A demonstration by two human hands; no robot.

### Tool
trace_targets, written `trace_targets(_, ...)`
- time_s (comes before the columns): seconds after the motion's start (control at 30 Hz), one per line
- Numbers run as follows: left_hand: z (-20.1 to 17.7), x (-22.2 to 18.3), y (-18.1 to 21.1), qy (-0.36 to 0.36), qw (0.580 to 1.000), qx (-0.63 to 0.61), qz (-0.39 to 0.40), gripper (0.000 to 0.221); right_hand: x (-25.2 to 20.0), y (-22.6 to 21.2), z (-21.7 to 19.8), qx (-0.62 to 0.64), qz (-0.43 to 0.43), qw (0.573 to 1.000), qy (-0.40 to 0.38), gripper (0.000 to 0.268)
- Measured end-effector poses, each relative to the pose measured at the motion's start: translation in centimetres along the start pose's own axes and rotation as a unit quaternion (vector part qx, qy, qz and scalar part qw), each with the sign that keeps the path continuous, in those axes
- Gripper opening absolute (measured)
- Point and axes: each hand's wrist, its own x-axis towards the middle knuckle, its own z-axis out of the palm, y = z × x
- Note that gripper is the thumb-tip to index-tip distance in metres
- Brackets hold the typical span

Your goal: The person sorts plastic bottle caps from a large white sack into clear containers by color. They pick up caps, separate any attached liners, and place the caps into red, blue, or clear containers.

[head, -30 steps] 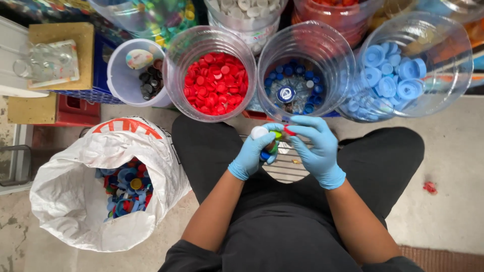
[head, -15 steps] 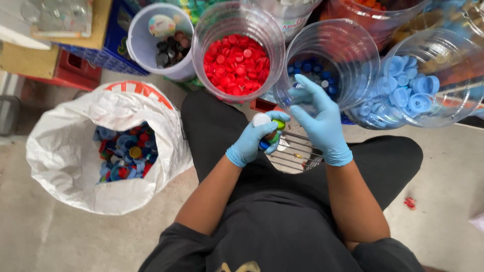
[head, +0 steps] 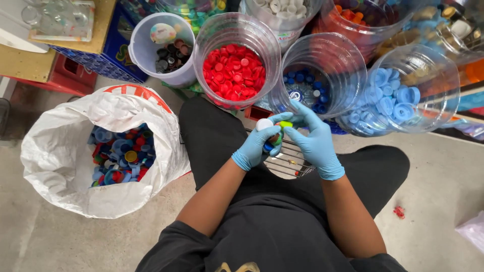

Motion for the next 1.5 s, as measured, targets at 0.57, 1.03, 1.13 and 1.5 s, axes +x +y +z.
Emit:
trace_targets(0.57,-4.2,-1.3,4.0,0.093,0.977,0.180,0.064,0.011,22.3,-9.5,6.7,-0.033,-0.421,0.906,0.031,0.024)
trace_targets(1.03,-2.6,1.7,-0.7,0.107,0.910,0.400,0.010,0.010,2.0,2.8,0.5,-0.256,-0.175,0.941,-0.133,0.052)
trace_targets(1.13,-0.7,2.3,-2.7,0.100,0.932,0.347,-0.024,0.014,0.6,1.7,-1.1,-0.063,-0.070,0.995,-0.047,0.041)
trace_targets(1.5,-0.7,3.4,-3.3,0.090,0.939,0.321,-0.083,0.017,1.5,7.3,-8.3,0.655,0.017,0.745,0.125,0.045)
